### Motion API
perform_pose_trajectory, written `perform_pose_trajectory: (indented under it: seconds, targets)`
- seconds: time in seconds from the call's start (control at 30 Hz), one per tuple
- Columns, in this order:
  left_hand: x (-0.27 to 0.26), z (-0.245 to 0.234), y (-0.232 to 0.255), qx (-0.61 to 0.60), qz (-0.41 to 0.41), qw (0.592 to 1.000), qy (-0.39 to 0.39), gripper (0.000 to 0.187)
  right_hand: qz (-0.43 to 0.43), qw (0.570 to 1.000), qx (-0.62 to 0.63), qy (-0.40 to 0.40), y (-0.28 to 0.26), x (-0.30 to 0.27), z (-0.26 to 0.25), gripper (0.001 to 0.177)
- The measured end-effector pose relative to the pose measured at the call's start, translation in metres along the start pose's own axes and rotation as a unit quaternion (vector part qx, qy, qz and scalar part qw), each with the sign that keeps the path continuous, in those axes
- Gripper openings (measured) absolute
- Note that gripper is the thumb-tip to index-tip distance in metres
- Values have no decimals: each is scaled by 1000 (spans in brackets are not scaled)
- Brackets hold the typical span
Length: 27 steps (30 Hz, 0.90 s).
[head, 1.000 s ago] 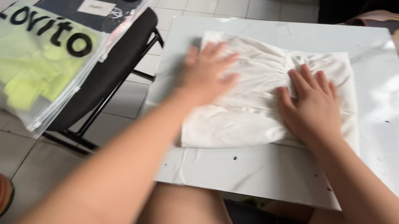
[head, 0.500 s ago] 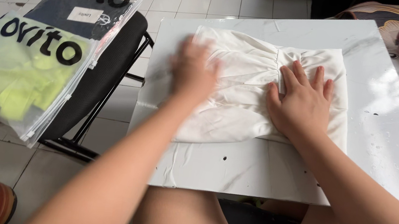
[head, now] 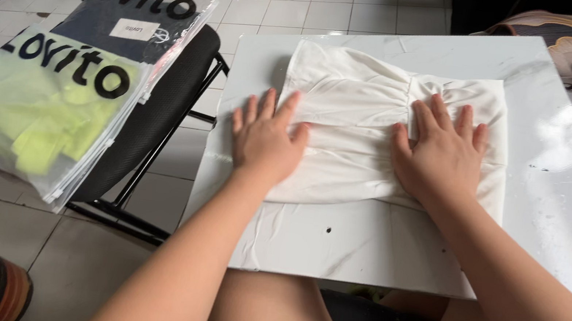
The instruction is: The person unboxes and unfolds a white garment, smooths it out on a table, and then folds it and places it back into a plastic bag.
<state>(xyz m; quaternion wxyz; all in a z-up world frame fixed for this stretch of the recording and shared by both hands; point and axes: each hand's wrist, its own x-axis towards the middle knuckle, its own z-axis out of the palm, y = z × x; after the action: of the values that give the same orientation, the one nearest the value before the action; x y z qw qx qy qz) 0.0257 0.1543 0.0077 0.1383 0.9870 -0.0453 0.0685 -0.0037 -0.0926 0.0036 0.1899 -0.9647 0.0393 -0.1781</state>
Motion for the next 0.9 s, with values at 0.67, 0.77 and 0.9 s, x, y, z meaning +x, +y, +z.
perform_pose_trajectory:
  seconds: [0.67, 0.77, 0.9]
  targets:
    - [-20, 7, 42, -25, 8, 1000, 0, 69, -40, 996, -36, -78, -5, -68, -39, 76]
    - [-18, 13, 39, -20, 32, 999, 14, 69, 58, 990, -51, -116, 7, -67, -49, 72]
    - [-15, 14, 34, -10, 80, 997, -8, 68, 9, 999, 10, -44, 16, -31, -45, 67]
